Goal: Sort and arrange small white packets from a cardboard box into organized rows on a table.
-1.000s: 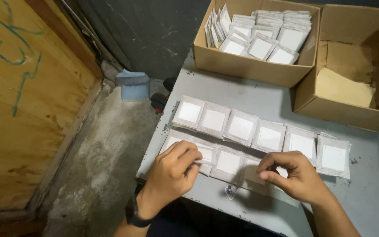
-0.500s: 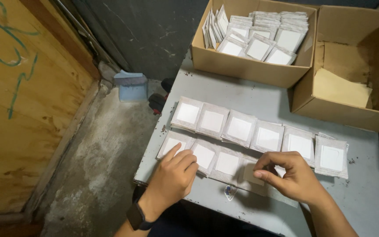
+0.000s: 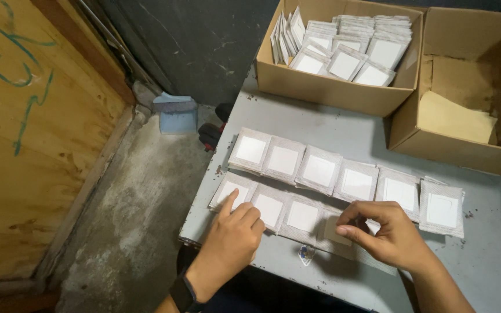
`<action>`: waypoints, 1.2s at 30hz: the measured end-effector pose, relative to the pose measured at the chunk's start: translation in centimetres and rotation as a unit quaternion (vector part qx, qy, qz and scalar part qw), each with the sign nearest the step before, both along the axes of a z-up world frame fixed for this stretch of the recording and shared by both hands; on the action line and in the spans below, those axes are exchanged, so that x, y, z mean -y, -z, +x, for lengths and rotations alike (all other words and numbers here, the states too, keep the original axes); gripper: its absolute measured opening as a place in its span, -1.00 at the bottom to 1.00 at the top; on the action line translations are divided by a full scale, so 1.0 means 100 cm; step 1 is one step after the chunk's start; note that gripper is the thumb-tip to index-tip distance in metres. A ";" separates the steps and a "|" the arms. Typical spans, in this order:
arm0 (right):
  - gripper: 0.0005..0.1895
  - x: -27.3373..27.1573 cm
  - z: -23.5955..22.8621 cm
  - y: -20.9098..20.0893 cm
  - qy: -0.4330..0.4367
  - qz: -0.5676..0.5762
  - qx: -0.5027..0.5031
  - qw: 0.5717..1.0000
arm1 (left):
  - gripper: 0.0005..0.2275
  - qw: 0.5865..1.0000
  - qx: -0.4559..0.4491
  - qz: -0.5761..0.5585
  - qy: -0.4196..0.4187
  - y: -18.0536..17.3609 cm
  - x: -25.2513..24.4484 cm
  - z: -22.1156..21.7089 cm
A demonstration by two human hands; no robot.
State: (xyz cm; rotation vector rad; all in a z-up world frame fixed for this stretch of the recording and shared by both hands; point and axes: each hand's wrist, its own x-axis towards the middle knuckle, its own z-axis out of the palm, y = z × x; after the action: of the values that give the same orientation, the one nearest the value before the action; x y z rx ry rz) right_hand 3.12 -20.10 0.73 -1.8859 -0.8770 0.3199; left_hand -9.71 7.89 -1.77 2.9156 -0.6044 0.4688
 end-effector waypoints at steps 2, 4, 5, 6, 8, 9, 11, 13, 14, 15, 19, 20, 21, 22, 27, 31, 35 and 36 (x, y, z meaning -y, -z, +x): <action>-0.81 0.000 -0.001 0.001 0.001 0.000 0.004 1.000 | -0.88 1.000 0.000 -0.005 -0.004 0.000 0.002 0.000; -0.83 0.001 0.000 0.004 0.006 -0.005 0.014 1.000 | -0.87 1.000 0.007 0.010 -0.014 0.000 0.002 0.000; -0.83 0.001 -0.001 0.004 0.006 -0.005 0.014 1.000 | -0.87 1.000 0.007 0.010 -0.014 0.001 0.003 0.000; -0.83 0.000 -0.001 0.003 0.006 -0.002 0.015 1.000 | -0.88 1.000 0.019 0.011 -0.015 0.002 0.003 0.001; -0.83 0.000 -0.001 0.003 0.006 0.001 0.015 1.000 | -0.89 0.999 0.030 0.012 -0.016 0.003 0.003 0.001; -0.83 0.000 -0.001 0.003 0.010 -0.004 0.028 1.000 | -0.91 1.000 0.018 0.013 -0.020 0.003 0.004 0.001; -0.82 0.002 0.000 0.006 0.013 -0.009 0.041 0.999 | -0.93 1.000 0.006 0.014 -0.024 -0.002 0.005 0.000; -0.78 0.004 0.000 0.011 0.058 -0.033 0.001 0.998 | -0.76 0.998 -0.040 0.034 -0.036 -0.011 0.007 -0.001; -0.78 0.007 0.001 0.012 0.059 -0.034 0.000 0.998 | -0.76 0.998 -0.040 0.034 -0.036 -0.015 0.009 -0.001; -0.73 0.009 0.001 0.014 0.039 -0.010 -0.030 0.999 | -0.75 0.999 -0.036 0.010 -0.037 -0.019 0.011 -0.002; -0.45 0.006 -0.002 -0.006 -0.170 0.116 -0.124 0.971 | -0.83 0.979 0.023 -0.196 0.045 -0.039 0.028 0.009; -0.45 0.001 -0.005 -0.016 -0.172 0.115 -0.123 0.971 | -0.83 0.979 0.023 -0.196 0.043 -0.048 0.035 0.013; -0.64 -0.003 -0.007 -0.026 -0.191 0.112 -0.120 0.968 | -0.77 0.954 -0.011 -0.285 0.097 -0.056 0.041 0.016; -0.75 -0.007 -0.011 -0.035 -0.209 0.110 -0.117 0.965 | -0.70 0.916 -0.047 -0.370 0.151 -0.064 0.048 0.020; -0.64 0.009 0.004 -0.026 -0.285 0.147 -0.122 0.939 | -0.66 0.859 -0.141 -0.421 0.255 -0.054 0.071 0.047; -0.54 0.029 0.001 -0.001 -0.259 0.176 -0.233 0.921 | -0.52 0.842 -0.160 -0.425 0.291 -0.049 0.086 0.065; -0.54 0.024 0.005 -0.010 -0.238 0.205 -0.189 0.930 | -0.57 0.848 -0.183 -0.426 0.258 -0.047 0.094 0.076; -0.54 0.024 0.005 -0.011 -0.244 0.214 -0.190 0.927 | -0.65 0.846 -0.166 -0.432 0.265 -0.049 0.095 0.077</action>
State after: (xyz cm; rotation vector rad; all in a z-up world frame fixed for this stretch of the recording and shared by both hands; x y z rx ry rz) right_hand 3.63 -22.45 1.88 -1.1347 -1.0376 0.7098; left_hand -1.99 -1.59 3.09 1.8073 -0.8232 0.0961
